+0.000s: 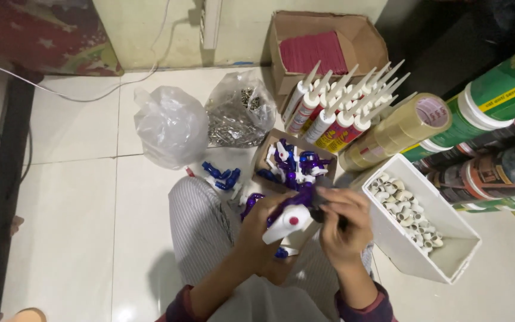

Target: Assembling small blue and white plastic plumbing valves by hand.

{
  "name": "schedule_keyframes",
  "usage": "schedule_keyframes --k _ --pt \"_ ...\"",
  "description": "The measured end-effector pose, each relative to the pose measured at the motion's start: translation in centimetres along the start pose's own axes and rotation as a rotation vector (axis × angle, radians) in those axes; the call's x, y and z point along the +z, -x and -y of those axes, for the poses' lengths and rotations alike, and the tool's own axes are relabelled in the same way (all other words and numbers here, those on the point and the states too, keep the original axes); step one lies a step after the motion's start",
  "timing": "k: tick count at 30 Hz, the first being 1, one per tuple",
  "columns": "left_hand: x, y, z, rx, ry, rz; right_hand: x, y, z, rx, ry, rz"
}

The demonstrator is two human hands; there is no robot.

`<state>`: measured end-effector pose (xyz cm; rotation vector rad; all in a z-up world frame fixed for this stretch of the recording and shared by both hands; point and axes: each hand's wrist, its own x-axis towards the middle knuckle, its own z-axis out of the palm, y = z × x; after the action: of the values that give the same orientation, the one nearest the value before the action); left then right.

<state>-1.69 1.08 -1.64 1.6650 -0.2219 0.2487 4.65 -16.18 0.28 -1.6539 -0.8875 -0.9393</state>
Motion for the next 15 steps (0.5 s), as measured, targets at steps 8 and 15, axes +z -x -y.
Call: schedule_keyframes --k 8,15 --pt "-2.2 0.4 5.2 0.403 -0.295 -0.051 -0.4 -6.8 4.4 0.223 0.206 0.561" --pt "-4.1 1.6 5.5 0.274 -0.412 0.12 -1.9 -8.1 2.5 0.565 -0.005 0.996"
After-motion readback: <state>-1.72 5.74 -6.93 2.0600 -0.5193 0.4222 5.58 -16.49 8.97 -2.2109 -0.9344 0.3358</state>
